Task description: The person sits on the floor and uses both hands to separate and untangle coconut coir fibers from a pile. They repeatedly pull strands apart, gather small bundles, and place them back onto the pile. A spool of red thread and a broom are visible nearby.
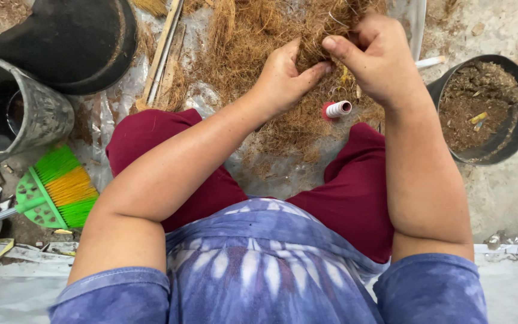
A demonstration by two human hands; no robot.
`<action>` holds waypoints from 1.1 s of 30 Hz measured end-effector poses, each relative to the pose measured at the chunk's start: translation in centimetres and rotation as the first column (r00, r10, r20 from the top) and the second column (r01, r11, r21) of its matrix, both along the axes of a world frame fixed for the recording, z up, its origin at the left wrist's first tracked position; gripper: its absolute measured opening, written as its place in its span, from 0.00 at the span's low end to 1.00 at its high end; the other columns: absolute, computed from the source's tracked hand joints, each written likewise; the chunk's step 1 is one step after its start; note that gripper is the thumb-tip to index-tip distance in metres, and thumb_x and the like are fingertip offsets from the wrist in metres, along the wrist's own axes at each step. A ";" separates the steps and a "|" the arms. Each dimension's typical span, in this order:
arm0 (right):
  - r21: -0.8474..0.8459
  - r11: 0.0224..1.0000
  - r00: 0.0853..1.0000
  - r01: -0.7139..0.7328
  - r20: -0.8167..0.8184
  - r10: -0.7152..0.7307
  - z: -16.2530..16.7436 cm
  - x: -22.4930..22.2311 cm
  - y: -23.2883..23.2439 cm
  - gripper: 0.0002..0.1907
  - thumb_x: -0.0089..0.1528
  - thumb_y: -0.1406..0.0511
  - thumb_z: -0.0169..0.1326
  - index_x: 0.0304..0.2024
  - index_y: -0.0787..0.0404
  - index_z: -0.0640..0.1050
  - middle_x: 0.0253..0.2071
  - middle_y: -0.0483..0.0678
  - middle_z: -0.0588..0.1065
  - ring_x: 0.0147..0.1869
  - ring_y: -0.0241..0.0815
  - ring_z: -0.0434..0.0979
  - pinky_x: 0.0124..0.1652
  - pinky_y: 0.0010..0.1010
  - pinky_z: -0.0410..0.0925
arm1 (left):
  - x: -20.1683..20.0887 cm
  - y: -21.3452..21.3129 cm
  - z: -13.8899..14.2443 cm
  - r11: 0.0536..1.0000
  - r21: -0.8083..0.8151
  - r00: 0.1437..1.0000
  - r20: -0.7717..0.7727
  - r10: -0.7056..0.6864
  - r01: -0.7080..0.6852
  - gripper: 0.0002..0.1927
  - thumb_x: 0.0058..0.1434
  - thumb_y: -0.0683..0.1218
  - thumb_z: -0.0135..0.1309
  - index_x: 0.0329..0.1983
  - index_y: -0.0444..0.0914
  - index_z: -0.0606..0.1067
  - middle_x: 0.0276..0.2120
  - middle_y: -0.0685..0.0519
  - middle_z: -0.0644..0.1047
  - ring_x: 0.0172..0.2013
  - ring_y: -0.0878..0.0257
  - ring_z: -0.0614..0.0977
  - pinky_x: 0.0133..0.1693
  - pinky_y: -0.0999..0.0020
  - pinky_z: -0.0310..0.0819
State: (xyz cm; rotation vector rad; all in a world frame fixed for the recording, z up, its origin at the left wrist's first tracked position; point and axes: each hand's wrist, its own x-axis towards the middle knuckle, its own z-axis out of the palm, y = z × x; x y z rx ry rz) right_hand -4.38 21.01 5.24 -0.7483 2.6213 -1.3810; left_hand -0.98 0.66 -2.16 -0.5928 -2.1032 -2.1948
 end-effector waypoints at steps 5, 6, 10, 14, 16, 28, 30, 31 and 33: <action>0.013 1.000 0.996 -0.024 0.088 0.023 0.5 0.3 -1.3 0.26 0.64 0.57 0.68 0.28 0.61 0.66 0.23 0.37 0.63 0.28 0.27 0.59 0.25 0.25 0.55 | 0.3 -0.5 0.2 0.997 -0.021 0.990 0.119 0.070 -0.068 0.34 0.65 0.40 0.62 0.70 0.39 0.60 0.57 0.49 0.77 0.50 0.62 0.84 0.52 0.67 0.83; 0.018 1.000 0.995 -0.008 0.098 0.007 0.6 0.4 -1.7 0.26 0.63 0.58 0.70 0.27 0.62 0.65 0.22 0.37 0.63 0.27 0.26 0.59 0.25 0.24 0.55 | 0.3 -0.6 0.3 0.996 -0.045 0.982 0.172 0.080 -0.073 0.35 0.63 0.40 0.62 0.70 0.40 0.59 0.62 0.49 0.73 0.49 0.61 0.84 0.50 0.66 0.84; 0.006 0.999 0.990 0.031 0.140 -0.032 0.8 0.8 -3.0 0.21 0.66 0.64 0.69 0.26 0.63 0.72 0.22 0.38 0.64 0.27 0.26 0.59 0.26 0.25 0.54 | 0.5 -0.9 0.3 0.998 0.010 0.997 0.055 0.059 -0.059 0.39 0.63 0.34 0.63 0.74 0.41 0.59 0.62 0.45 0.76 0.61 0.58 0.81 0.63 0.62 0.81; -0.075 0.997 0.978 -0.013 0.204 0.028 1.6 0.7 -3.0 0.15 0.65 0.64 0.67 0.28 0.62 0.75 0.22 0.37 0.69 0.27 0.25 0.66 0.26 0.23 0.58 | 0.7 -1.3 0.1 0.961 0.249 0.989 0.049 -0.138 0.121 0.39 0.65 0.48 0.58 0.75 0.40 0.55 0.69 0.41 0.66 0.69 0.51 0.72 0.71 0.53 0.68; 0.043 0.999 0.986 -0.021 0.166 0.013 2.1 0.4 -2.4 0.18 0.65 0.63 0.68 0.26 0.62 0.74 0.20 0.39 0.65 0.24 0.27 0.60 0.24 0.25 0.53 | 0.7 -1.9 -0.1 0.825 0.514 0.901 0.203 -0.384 0.236 0.41 0.67 0.63 0.49 0.76 0.41 0.53 0.69 0.40 0.66 0.69 0.50 0.70 0.69 0.51 0.69; -0.044 0.998 0.988 -0.046 0.142 0.052 0.9 0.0 -2.1 0.16 0.65 0.67 0.63 0.29 0.61 0.69 0.24 0.36 0.66 0.27 0.25 0.62 0.25 0.23 0.56 | -0.4 -1.1 -2.2 0.866 0.490 0.920 0.282 -0.271 0.105 0.24 0.72 0.56 0.56 0.58 0.32 0.74 0.53 0.49 0.79 0.57 0.63 0.78 0.65 0.64 0.69; -0.092 0.995 0.964 -0.036 0.258 0.059 0.9 0.0 -2.0 0.15 0.64 0.66 0.62 0.32 0.60 0.68 0.24 0.36 0.65 0.27 0.25 0.60 0.25 0.24 0.53 | -0.4 -1.0 -2.2 0.871 0.483 0.925 0.282 -0.255 0.093 0.21 0.73 0.54 0.55 0.58 0.33 0.74 0.53 0.49 0.80 0.58 0.63 0.78 0.65 0.65 0.70; -0.116 0.993 0.947 -0.029 0.313 0.065 0.9 -0.1 -1.9 0.14 0.64 0.65 0.62 0.33 0.60 0.68 0.24 0.35 0.65 0.27 0.25 0.59 0.25 0.24 0.52 | -0.3 -0.9 -2.0 0.874 0.478 0.927 0.282 -0.247 0.088 0.20 0.74 0.53 0.54 0.58 0.33 0.73 0.53 0.49 0.80 0.58 0.62 0.78 0.65 0.65 0.70; -0.037 0.999 0.976 -0.034 0.212 0.041 0.8 -0.2 -1.9 0.14 0.66 0.63 0.62 0.34 0.60 0.70 0.25 0.36 0.65 0.29 0.26 0.60 0.27 0.25 0.54 | -0.3 -0.9 -1.5 0.892 0.443 0.942 0.252 -0.221 0.090 0.18 0.76 0.49 0.52 0.62 0.34 0.71 0.56 0.48 0.79 0.59 0.63 0.78 0.65 0.65 0.72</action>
